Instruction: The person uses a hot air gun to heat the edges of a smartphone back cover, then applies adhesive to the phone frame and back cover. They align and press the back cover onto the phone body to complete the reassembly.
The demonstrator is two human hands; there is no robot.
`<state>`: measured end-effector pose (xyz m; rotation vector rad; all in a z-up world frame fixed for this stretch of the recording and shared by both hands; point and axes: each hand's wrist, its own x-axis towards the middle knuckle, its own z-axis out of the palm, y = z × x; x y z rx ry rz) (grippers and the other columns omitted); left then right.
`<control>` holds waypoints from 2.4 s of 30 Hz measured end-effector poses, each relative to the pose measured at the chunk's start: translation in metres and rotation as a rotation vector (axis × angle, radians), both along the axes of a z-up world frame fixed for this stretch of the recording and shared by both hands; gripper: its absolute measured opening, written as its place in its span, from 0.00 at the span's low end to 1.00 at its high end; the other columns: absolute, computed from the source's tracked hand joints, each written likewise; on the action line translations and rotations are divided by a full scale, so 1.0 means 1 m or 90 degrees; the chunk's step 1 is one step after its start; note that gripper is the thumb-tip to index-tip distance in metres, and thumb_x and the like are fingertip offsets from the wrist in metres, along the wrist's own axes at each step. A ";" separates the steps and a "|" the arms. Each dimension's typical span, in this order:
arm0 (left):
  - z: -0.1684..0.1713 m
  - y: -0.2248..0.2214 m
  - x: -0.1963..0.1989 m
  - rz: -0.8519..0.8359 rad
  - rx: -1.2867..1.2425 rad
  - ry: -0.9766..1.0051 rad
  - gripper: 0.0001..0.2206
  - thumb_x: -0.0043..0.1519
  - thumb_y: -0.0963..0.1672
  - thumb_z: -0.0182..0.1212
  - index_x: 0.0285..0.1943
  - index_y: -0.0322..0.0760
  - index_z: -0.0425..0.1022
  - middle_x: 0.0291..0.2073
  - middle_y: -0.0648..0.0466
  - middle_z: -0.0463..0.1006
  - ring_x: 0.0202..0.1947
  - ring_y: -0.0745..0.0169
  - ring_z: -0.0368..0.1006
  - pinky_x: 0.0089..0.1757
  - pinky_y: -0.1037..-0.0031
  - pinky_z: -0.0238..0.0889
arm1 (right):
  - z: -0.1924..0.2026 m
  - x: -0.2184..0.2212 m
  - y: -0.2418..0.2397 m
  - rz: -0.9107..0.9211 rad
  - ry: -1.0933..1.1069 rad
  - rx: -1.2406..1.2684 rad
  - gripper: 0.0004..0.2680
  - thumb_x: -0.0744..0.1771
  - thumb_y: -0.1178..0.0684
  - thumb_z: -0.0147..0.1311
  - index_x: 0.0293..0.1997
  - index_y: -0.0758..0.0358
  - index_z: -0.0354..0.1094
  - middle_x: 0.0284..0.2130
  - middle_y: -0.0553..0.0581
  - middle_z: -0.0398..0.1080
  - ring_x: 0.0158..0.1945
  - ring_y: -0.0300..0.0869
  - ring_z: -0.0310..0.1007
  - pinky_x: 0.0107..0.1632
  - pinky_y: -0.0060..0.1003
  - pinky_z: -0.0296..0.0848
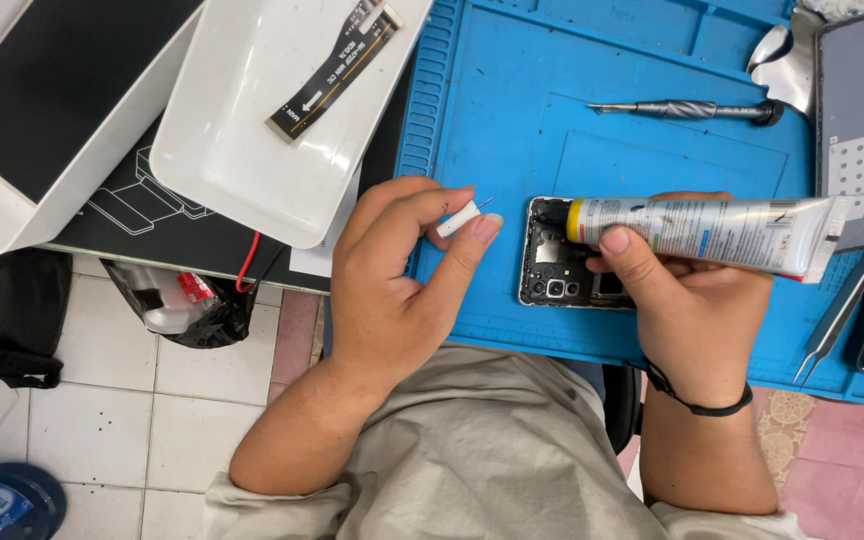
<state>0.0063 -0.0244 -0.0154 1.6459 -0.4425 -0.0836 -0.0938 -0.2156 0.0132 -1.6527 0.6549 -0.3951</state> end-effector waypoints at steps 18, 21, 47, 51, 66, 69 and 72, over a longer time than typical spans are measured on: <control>-0.003 0.002 0.000 -0.016 -0.015 0.000 0.10 0.67 0.40 0.71 0.54 0.31 0.78 0.45 0.52 0.76 0.35 0.72 0.71 0.38 0.83 0.69 | -0.002 0.003 0.002 -0.047 -0.017 0.010 0.10 0.69 0.62 0.64 0.51 0.73 0.67 0.43 0.63 0.76 0.41 0.42 0.79 0.43 0.36 0.82; -0.003 0.003 0.000 -0.019 -0.011 -0.001 0.10 0.67 0.40 0.71 0.54 0.31 0.78 0.45 0.52 0.76 0.35 0.72 0.71 0.38 0.83 0.69 | 0.000 0.006 0.001 -0.046 -0.020 0.016 0.09 0.70 0.61 0.64 0.51 0.75 0.68 0.44 0.64 0.76 0.42 0.43 0.80 0.44 0.36 0.83; -0.004 0.003 -0.002 -0.029 0.005 -0.017 0.09 0.68 0.39 0.71 0.54 0.28 0.77 0.46 0.50 0.76 0.37 0.70 0.74 0.41 0.81 0.70 | 0.007 0.000 -0.010 -0.046 -0.047 -0.010 0.08 0.70 0.61 0.64 0.51 0.75 0.70 0.44 0.63 0.76 0.43 0.43 0.80 0.44 0.38 0.84; -0.004 0.003 -0.003 -0.028 -0.003 -0.009 0.08 0.69 0.39 0.70 0.52 0.28 0.76 0.46 0.50 0.76 0.39 0.69 0.75 0.42 0.81 0.71 | 0.010 0.002 -0.008 -0.037 0.017 -0.028 0.08 0.69 0.60 0.64 0.49 0.75 0.71 0.42 0.61 0.77 0.40 0.40 0.79 0.42 0.34 0.82; -0.005 0.004 -0.003 -0.033 0.019 -0.018 0.09 0.69 0.39 0.69 0.55 0.28 0.76 0.47 0.49 0.76 0.42 0.67 0.75 0.45 0.80 0.71 | 0.012 -0.008 -0.026 -0.058 0.028 -0.049 0.07 0.69 0.60 0.64 0.47 0.75 0.72 0.40 0.61 0.77 0.35 0.39 0.77 0.39 0.32 0.80; -0.007 0.003 -0.004 -0.032 0.009 -0.006 0.10 0.69 0.39 0.69 0.55 0.28 0.76 0.48 0.48 0.75 0.42 0.67 0.75 0.45 0.80 0.71 | 0.012 -0.010 -0.028 -0.057 0.017 -0.048 0.08 0.70 0.60 0.64 0.48 0.76 0.72 0.40 0.62 0.77 0.35 0.39 0.77 0.39 0.32 0.80; -0.008 0.003 -0.005 -0.032 0.001 0.001 0.10 0.69 0.38 0.69 0.56 0.27 0.76 0.49 0.48 0.75 0.43 0.67 0.74 0.46 0.80 0.71 | 0.012 -0.013 -0.031 -0.058 0.004 -0.045 0.08 0.70 0.60 0.64 0.48 0.76 0.72 0.41 0.62 0.77 0.37 0.40 0.77 0.40 0.33 0.81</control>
